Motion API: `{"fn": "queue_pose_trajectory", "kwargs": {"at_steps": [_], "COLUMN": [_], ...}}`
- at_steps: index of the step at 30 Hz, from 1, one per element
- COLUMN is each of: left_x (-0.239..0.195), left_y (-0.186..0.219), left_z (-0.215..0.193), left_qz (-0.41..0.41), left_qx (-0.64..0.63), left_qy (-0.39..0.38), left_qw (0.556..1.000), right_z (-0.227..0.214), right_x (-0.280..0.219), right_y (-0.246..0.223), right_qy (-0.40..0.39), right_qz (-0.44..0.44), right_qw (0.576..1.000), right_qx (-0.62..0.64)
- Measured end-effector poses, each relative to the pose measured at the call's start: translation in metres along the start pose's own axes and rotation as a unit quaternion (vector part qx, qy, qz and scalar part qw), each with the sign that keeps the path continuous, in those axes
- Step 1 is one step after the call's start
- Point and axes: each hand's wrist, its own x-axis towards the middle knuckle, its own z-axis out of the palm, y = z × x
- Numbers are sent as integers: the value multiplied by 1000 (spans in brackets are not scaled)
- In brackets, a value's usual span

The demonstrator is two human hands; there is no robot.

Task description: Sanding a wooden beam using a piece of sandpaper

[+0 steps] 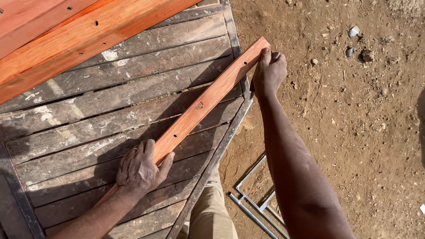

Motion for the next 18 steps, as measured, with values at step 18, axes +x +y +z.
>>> {"fn": "queue_pose_trajectory", "kwargs": {"at_steps": [18], "left_x": [-5], "left_y": [-2], "left_z": [3], "left_qz": [-11], "left_qx": [16], "left_qy": [12], "left_qw": [1000], "right_z": [-19], "right_x": [-35], "right_y": [-63], "right_qy": [-68], "right_qz": [285], "right_qw": [902], "right_qx": [318]}}
